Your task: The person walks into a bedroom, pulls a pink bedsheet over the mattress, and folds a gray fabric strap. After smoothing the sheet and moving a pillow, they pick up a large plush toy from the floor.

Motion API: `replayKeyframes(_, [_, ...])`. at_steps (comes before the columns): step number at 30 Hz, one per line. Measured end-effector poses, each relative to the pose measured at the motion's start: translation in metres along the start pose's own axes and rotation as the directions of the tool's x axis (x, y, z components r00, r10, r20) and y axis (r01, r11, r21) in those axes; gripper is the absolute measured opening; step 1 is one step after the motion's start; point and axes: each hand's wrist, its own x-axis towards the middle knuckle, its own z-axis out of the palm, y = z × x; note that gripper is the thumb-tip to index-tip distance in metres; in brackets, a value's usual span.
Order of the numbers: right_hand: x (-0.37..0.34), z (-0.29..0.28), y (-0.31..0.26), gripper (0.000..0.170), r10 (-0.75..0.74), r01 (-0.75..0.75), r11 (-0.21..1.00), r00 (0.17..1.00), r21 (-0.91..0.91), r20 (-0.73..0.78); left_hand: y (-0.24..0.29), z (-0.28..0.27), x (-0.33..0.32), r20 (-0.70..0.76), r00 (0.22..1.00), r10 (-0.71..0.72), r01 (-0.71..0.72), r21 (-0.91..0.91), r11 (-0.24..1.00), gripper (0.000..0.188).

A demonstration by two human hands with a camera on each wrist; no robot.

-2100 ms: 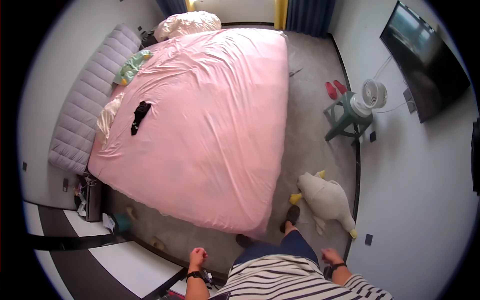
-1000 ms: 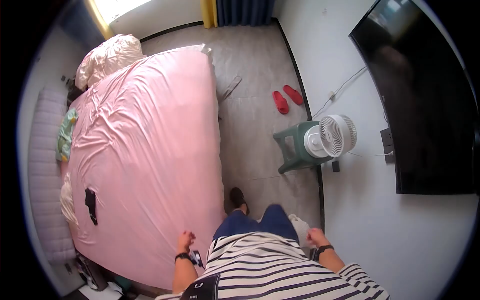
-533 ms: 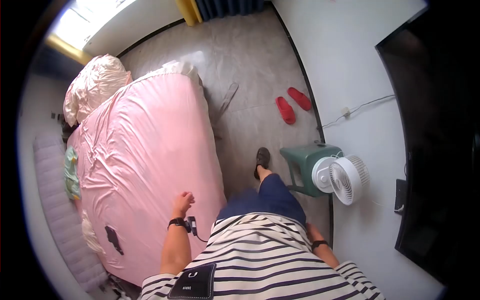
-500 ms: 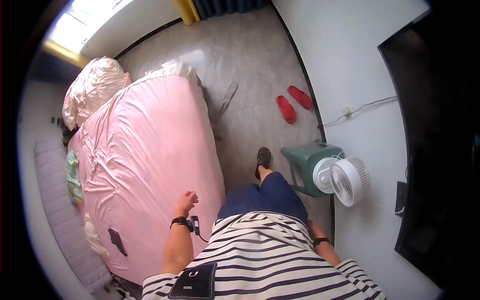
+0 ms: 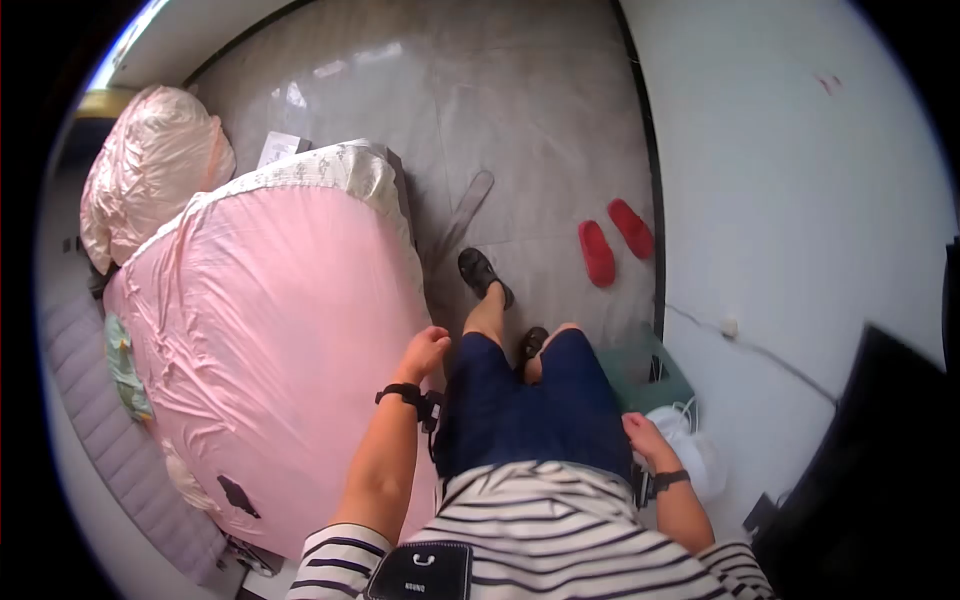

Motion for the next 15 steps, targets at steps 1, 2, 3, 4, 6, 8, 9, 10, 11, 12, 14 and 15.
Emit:
replayKeyframes(1, [0.015,0.001,-0.022,0.032,-0.032,0.032,0.998,0.999,-0.057,-0.010,0.012,-0.005,0.025,-0.034,0.999,0.020,-0.018,0.061,0.998,0.033])
replayKeyframes(2, [0.046,-0.003,-0.021,0.040,-0.154,0.156,0.983,0.988,-0.100,0.030,0.025,-0.010,0.046,-0.051,0.998,0.031,-0.024,0.132,0.991,0.031])
replayKeyframes(3, [0.040,0.004,-0.078,0.047,-0.083,0.085,0.996,0.994,-0.033,0.078,0.035,-0.013,0.071,-0.058,0.997,0.048,-0.035,0.210,0.977,0.029])
replayKeyframes(4, [0.051,0.008,-0.104,0.055,-0.072,0.075,0.997,0.994,-0.032,0.081,0.039,-0.013,0.095,-0.035,0.999,0.028,-0.022,0.149,0.989,0.030])
replayKeyframes(6, [0.076,0.021,-0.148,0.068,-0.082,0.098,0.985,0.989,-0.139,0.121,0.037,-0.013,0.151,-0.008,1.000,-0.006,0.006,0.027,1.000,0.032])
replayKeyframes(8, [0.101,0.040,-0.191,0.077,-0.101,0.168,0.923,0.974,-0.345,0.204,0.009,-0.002,0.213,-0.012,0.996,-0.090,0.090,0.016,0.996,0.035])
replayKeyframes(9, [0.119,0.048,-0.205,0.090,-0.077,0.201,0.872,0.956,-0.446,0.282,-0.008,0.004,0.243,-0.014,0.991,-0.133,0.133,0.009,0.991,0.036])
replayKeyframes(10, [0.132,0.059,-0.212,0.093,-0.064,0.211,0.807,0.960,-0.552,0.274,-0.023,0.011,0.269,-0.049,0.990,-0.131,0.129,-0.046,0.991,0.039])
replayKeyframes(11, [0.145,0.067,-0.218,0.096,-0.059,0.227,0.726,0.961,-0.649,0.270,-0.027,0.014,0.293,-0.091,0.987,-0.129,0.120,-0.101,0.988,0.042])
replayKeyframes(12, [0.156,0.069,-0.228,0.099,-0.120,0.262,0.719,0.959,-0.644,0.256,-0.030,0.017,0.315,-0.127,0.975,-0.180,0.165,-0.120,0.979,0.050])
replayKeyframes(14, [0.174,0.059,-0.241,0.099,-0.096,0.243,0.766,0.959,-0.595,0.268,-0.062,0.028,0.367,-0.202,0.962,-0.183,0.184,-0.010,0.983,0.056])
replayKeyframes(15, [0.182,0.054,-0.247,0.099,-0.083,0.238,0.768,0.957,-0.594,0.277,-0.077,0.032,0.396,-0.241,0.956,-0.169,0.185,0.045,0.982,0.059])
